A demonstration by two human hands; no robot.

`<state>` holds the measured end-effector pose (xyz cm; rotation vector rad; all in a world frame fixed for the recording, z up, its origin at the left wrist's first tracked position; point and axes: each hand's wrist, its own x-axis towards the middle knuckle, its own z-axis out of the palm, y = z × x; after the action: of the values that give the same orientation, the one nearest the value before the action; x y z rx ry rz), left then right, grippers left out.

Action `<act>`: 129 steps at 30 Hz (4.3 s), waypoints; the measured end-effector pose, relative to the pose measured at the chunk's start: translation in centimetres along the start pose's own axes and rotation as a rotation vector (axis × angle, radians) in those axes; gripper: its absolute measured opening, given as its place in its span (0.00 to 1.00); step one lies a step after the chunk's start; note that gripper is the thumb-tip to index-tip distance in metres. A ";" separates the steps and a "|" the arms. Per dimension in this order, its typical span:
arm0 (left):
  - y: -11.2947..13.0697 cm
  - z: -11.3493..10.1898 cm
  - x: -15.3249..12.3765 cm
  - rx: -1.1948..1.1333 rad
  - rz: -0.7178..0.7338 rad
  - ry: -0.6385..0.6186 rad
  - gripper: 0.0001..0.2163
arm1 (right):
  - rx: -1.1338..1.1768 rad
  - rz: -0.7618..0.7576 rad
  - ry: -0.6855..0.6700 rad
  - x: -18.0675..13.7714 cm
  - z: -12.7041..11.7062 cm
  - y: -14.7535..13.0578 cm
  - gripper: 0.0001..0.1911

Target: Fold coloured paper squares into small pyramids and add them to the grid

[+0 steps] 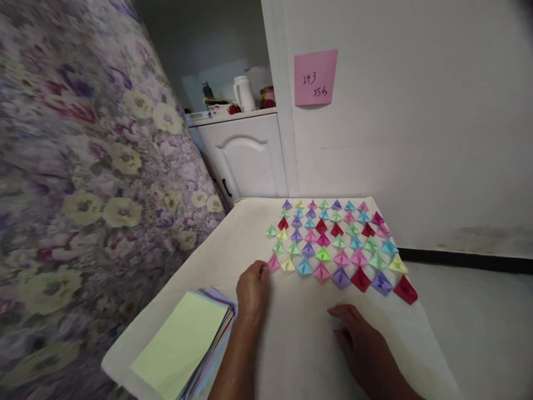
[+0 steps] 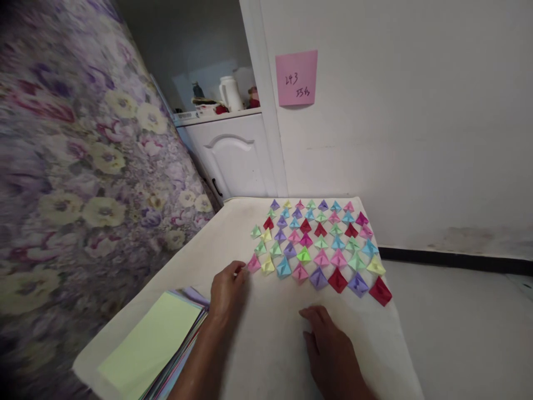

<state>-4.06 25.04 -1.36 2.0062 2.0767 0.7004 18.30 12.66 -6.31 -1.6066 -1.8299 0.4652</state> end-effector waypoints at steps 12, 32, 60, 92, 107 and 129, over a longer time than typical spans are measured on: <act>-2.2 -3.7 -2.7 0.146 -0.015 0.101 0.11 | -0.005 -0.013 -0.021 -0.3 0.6 0.4 0.17; -8.9 -9.7 -7.1 0.413 -0.301 -0.177 0.16 | -0.122 -0.062 -0.057 -0.7 1.2 0.4 0.15; -7.9 -9.2 -6.6 0.415 -0.264 -0.253 0.25 | -0.147 -0.073 -0.074 -0.6 1.3 -0.2 0.14; -7.7 -9.9 -5.3 0.396 -0.275 -0.346 0.29 | -0.090 -0.022 -0.114 -0.1 0.1 -1.8 0.15; -7.2 -10.8 -6.0 0.400 -0.302 -0.365 0.18 | -0.090 -0.035 -0.101 -0.5 0.5 -1.1 0.14; -1.4 -8.2 -7.6 0.338 0.170 -0.072 0.06 | 0.084 0.019 -0.098 -0.4 0.4 -0.8 0.13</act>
<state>-8.29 15.87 3.66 2.3670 2.1170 0.3087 17.50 12.19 -6.17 -1.5701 -1.8424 0.6312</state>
